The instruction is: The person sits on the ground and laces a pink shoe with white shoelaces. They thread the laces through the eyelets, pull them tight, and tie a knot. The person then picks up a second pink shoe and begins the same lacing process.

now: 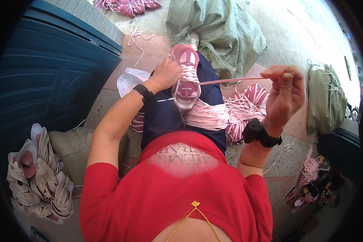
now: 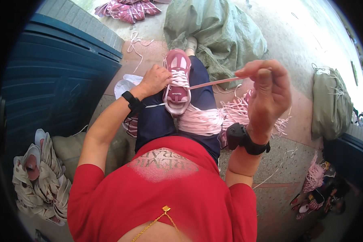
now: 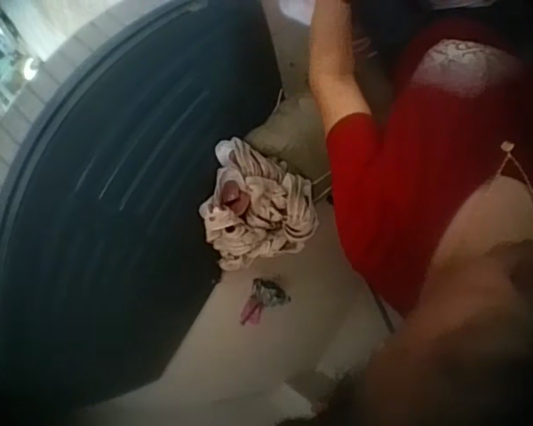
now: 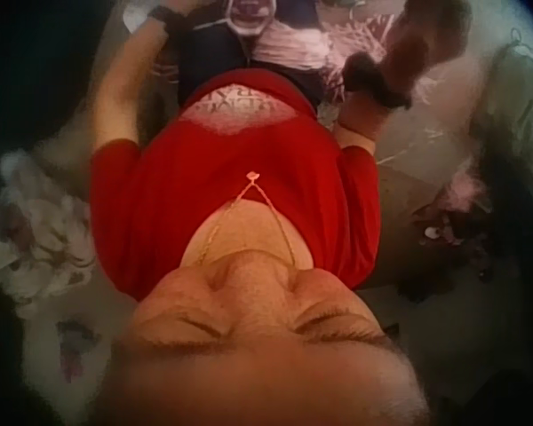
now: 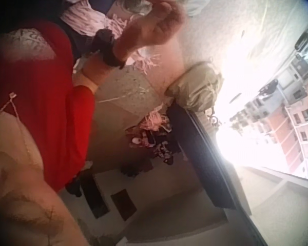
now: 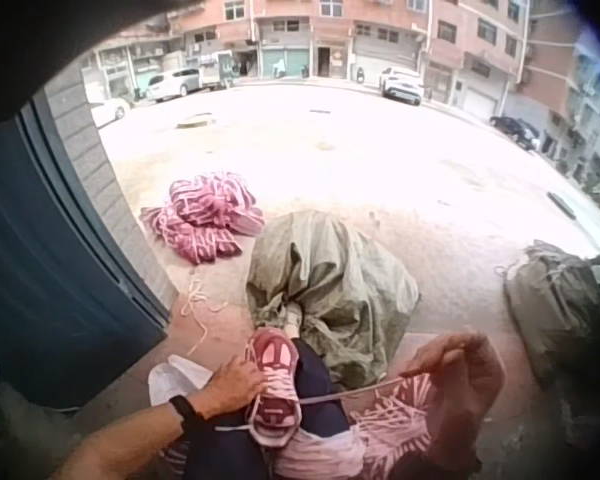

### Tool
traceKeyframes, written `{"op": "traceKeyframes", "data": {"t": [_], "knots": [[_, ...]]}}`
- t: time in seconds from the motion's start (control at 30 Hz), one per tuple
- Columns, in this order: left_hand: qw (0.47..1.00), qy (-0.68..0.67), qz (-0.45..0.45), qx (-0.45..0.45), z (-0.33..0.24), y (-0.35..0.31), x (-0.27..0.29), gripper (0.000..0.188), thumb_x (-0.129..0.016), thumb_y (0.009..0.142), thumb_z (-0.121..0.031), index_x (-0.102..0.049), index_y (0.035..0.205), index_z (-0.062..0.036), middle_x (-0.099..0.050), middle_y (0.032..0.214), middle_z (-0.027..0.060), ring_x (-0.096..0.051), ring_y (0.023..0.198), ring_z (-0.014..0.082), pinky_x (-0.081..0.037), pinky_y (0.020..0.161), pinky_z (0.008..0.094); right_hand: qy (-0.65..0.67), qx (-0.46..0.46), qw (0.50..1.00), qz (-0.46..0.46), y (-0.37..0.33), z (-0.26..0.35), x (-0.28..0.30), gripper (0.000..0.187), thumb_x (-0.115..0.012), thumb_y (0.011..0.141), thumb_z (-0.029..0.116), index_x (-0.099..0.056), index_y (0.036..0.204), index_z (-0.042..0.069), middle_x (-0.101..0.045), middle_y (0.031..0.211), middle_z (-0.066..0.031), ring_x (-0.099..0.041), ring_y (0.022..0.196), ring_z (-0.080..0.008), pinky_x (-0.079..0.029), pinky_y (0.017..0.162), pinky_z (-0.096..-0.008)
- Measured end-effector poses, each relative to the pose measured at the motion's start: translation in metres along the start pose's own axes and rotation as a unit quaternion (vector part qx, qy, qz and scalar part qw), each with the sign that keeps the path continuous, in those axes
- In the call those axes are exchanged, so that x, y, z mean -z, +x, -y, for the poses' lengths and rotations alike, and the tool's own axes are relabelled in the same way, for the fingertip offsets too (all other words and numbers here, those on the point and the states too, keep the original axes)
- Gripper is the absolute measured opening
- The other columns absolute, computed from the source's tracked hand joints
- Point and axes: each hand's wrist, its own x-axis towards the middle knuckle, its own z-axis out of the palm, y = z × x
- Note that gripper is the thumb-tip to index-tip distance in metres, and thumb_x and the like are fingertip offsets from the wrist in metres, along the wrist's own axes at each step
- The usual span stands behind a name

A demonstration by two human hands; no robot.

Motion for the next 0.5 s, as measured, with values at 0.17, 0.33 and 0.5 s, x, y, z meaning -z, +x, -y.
{"op": "traceKeyframes", "data": {"t": [0.17,0.33,0.5], "knots": [[0.991,0.021,-0.011,-0.133,-0.029,0.024,-0.020,0.016,-0.065,0.074,-0.022,-0.069,0.087,-0.0147,-0.058,0.087,0.0051,-0.053,0.090,0.0252,-0.045,0.079,0.0356,0.046,-0.163,0.985,0.034,-0.011,-0.014,0.002,0.016,-0.051,0.094,0.011,-0.053,0.106,0.000,-0.063,0.086,-0.0138,-0.060,0.072,-0.0169,-0.048,0.069,-0.0274],[0.966,0.074,0.027,-0.246,-0.029,0.042,-0.025,0.013,-0.062,0.073,-0.022,-0.068,0.080,-0.0132,-0.058,0.085,0.0044,-0.053,0.091,0.0239,-0.045,0.077,0.0339,0.053,-0.295,0.949,0.097,-0.026,-0.040,0.008,0.016,-0.052,0.094,0.012,-0.053,0.106,0.001,-0.063,0.082,-0.0106,-0.058,0.071,-0.0135,-0.048,0.068,-0.0255],[0.987,0.042,0.146,-0.055,0.002,0.065,-0.017,0.015,-0.055,0.077,-0.017,-0.067,0.079,-0.0083,-0.063,0.085,0.0091,-0.057,0.082,0.0279,-0.046,0.070,0.0366,0.024,-0.357,0.918,0.172,-0.045,-0.066,-0.002,0.017,-0.051,0.095,0.013,-0.053,0.105,-0.001,-0.062,0.081,-0.0092,-0.057,0.072,-0.0125,-0.047,0.071,-0.0251]]}}
